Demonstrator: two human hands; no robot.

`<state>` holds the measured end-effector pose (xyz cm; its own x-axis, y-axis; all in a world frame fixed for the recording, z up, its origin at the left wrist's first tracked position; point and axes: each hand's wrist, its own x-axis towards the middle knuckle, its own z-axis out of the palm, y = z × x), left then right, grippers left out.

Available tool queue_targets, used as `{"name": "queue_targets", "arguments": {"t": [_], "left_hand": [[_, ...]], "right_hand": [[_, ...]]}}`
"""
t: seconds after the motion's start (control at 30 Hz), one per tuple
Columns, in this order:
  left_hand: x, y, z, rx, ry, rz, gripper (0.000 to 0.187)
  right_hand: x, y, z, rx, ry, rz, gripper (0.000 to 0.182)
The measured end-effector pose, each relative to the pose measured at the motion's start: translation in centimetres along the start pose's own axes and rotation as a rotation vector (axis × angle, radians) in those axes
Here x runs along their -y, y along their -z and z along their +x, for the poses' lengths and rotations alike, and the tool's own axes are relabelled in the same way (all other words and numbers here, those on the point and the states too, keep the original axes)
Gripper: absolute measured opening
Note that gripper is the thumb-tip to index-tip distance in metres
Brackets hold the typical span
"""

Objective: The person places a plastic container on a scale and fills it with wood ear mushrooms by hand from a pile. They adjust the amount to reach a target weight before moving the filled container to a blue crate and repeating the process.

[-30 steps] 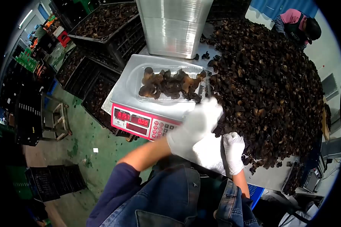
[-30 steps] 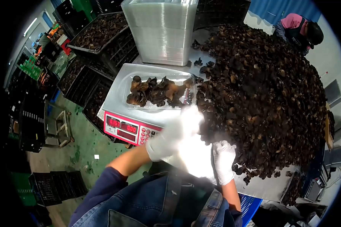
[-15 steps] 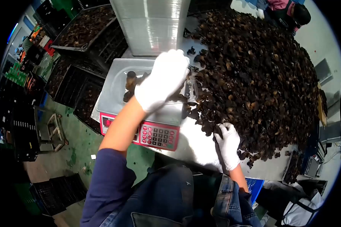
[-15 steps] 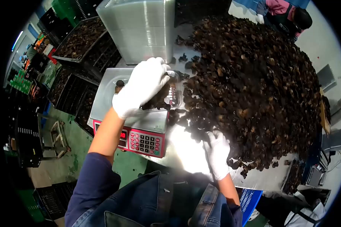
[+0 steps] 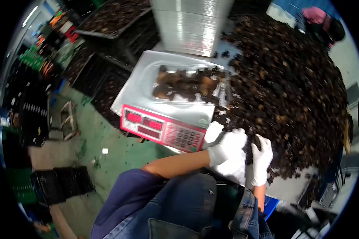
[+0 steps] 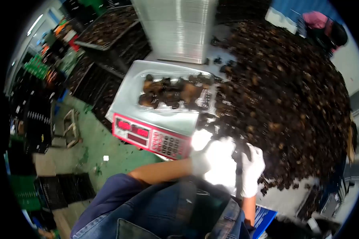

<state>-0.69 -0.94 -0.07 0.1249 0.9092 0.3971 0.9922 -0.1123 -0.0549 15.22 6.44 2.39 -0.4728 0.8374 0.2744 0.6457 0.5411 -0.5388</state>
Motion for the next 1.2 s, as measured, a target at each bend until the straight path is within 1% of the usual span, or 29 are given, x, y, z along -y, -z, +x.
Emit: {"name": "queue_targets", "arguments": {"t": [0.07,0.1,0.13,0.17,0.2,0.27,0.33,0.37,0.4,0.47,0.5,0.57,0.6,0.67,0.7,0.73,0.8,0.83,0.87,0.97,1.03,1.17,1.2], "left_hand": [[-1.1,-2.1,0.3,0.086,0.080,-0.006,0.006],[-0.5,-1.9,0.2,0.083,0.103,-0.043,0.006],[0.0,-0.3,0.7,0.077,0.117,-0.093,0.005],[0.7,1.4,0.3,0.062,0.096,-0.125,0.005],[1.5,0.4,-0.6,-0.260,0.080,-0.449,0.005],[2.5,0.1,-0.4,-0.451,0.032,-0.722,0.004],[2.4,0.3,0.0,-0.166,0.286,-0.807,0.006],[1.8,-2.0,-0.4,-0.065,0.406,-1.125,0.006],[1.3,-6.7,-0.8,-0.208,0.395,-1.384,0.010],[1.1,-4.8,-0.3,-0.067,0.666,-1.813,0.011],[1.2,-2.8,0.0,-0.056,0.655,-1.821,0.011],[1.7,0.5,0.6,-0.088,0.493,-1.167,0.013],[1.6,0.4,0.7,-0.086,0.486,-1.173,0.013],[1.3,-0.6,0.5,-0.106,0.531,-1.332,0.012],[1.5,-1.1,0.4,-0.085,0.447,-1.264,0.020],[1.5,-1.5,0.4,-0.084,0.444,-1.266,0.020],[2.0,-1.4,0.7,0.096,1.160,-2.152,0.033],[1.7,-3.0,0.7,0.069,1.097,-2.084,0.046],[1.8,-3.4,0.4,0.070,1.096,-2.084,0.046],[2.5,-1.7,0.5,0.133,1.059,-2.106,0.047],[2.7,-0.6,1.0,0.138,1.124,-2.160,0.046],[2.9,2.5,1.3,0.125,1.150,-2.130,0.041],[3.1,4.2,1.6,0.211,1.001,-1.957,0.037]], "right_hand": [[-0.9,-0.6,-0.4,-0.026,0.003,-0.015,0.036],[-1.5,-1.1,-0.3,-0.045,-0.014,0.046,0.036],[-1.6,-1.1,-0.2,-0.065,-0.042,0.095,0.036],[-1.6,-0.8,-0.1,-0.072,-0.024,-0.017,0.036],[-1.4,-0.5,0.0,-0.089,-0.010,0.000,0.036],[-1.1,0.0,0.3,-0.085,-0.020,-0.030,0.036],[-1.5,0.1,0.5,-0.049,-0.051,-0.081,0.037],[-1.8,-0.1,0.4,-0.057,-0.037,-0.071,0.037],[-1.9,-0.3,0.5,-0.066,-0.017,-0.058,0.037],[-1.0,-0.3,0.4,-0.073,-0.055,-0.019,0.035],[-0.9,-0.4,0.3,-0.088,-0.067,0.045,0.037],[-0.3,-0.1,0.2,-0.102,-0.098,0.142,0.040],[-0.6,0.0,0.2,-0.107,-0.103,0.136,0.040],[-1.3,-0.1,0.3,-0.097,-0.267,0.455,0.038],[-0.8,0.3,0.6,-0.090,-0.448,0.711,0.035],[-1.9,-0.1,0.7,-0.106,-0.468,0.798,0.033],[-1.4,0.9,1.2,-0.077,-0.476,0.787,0.031],[-0.5,1.3,1.5,-0.066,-0.472,0.803,0.030],[-0.4,1.3,1.4,-0.067,-0.472,0.802,0.030],[-0.6,1.1,1.1,-0.083,-0.483,0.821,0.030],[-0.9,1.1,1.0,-0.025,-0.515,0.853,0.036],[-0.5,0.6,1.1,-0.092,-0.490,0.866,0.035],[0.0,1.0,1.4,-0.078,-0.479,0.839,0.038]]}}
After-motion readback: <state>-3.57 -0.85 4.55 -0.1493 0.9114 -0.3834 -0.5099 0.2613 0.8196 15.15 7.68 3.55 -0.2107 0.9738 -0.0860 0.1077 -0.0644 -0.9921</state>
